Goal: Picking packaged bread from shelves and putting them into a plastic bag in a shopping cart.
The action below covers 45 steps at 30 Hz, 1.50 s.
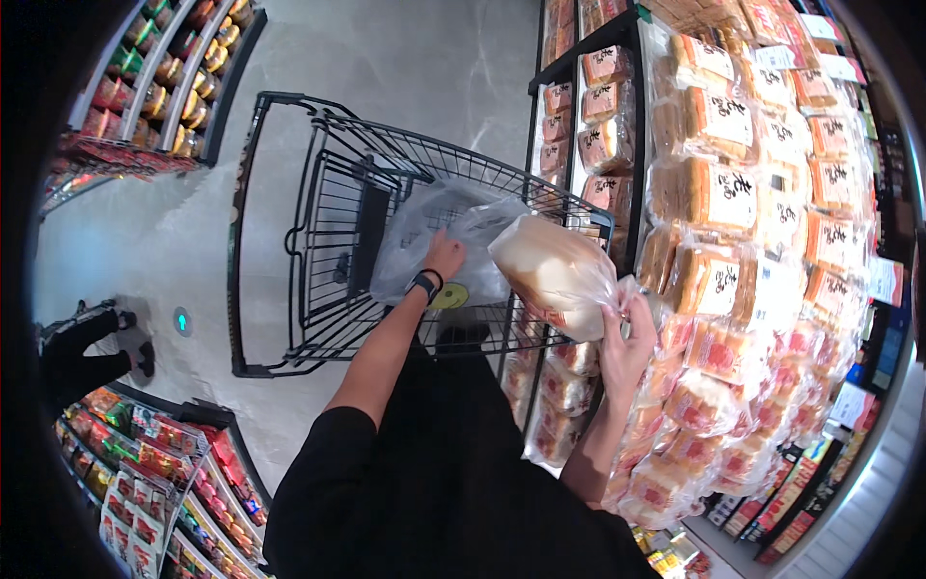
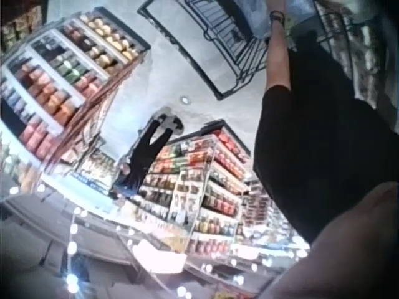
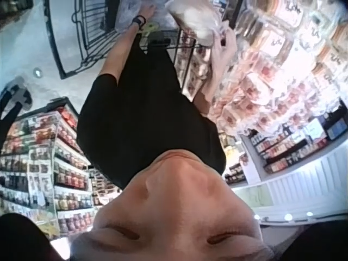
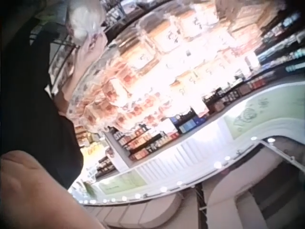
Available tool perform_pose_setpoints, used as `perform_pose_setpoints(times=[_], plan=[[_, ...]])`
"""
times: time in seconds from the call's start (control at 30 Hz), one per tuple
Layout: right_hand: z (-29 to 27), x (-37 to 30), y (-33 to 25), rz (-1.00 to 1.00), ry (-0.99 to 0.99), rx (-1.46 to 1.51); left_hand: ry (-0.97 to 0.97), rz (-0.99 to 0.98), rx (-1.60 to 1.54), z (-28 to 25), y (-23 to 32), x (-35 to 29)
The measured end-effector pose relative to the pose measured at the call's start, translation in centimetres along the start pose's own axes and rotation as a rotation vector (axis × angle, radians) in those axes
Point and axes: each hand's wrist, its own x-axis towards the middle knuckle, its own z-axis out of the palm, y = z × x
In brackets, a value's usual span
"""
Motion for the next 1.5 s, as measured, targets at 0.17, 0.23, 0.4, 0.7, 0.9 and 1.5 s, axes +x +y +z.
perform_pose_setpoints(times=[0.17, 0.23, 0.4, 0.7, 0.9, 1.5], plan=[[1.7, 2.1, 1.2, 0.061, 0.052, 0.008, -0.351, -0.084, 0.157, 0.9, 5.9, 2.5], [3.3, 3.9, 0.7, 0.012, 0.003, -0.021, -0.476, -0.086, 0.142, 1.5, 5.9, 1.5], [8.4, 7.4, 3.1, -0.124, -0.208, -0.082, -0.512, 0.306, -0.171, 1.8, 7.5, -3.3], [16.1, 8.8, 6.3, -0.125, -0.215, -0.056, 0.062, 0.006, 0.018, 2.7, -0.1, 0.8], [13.6, 9.9, 8.5, -0.087, -0.182, -0.161, -0.605, -0.325, 0.082, 1.5, 4.1, 6.8], [20.2, 14.1, 10.1, -0.343, -0.595, -0.079, -0.567, 0.542, -0.006, 0.5, 4.4, -3.4]])
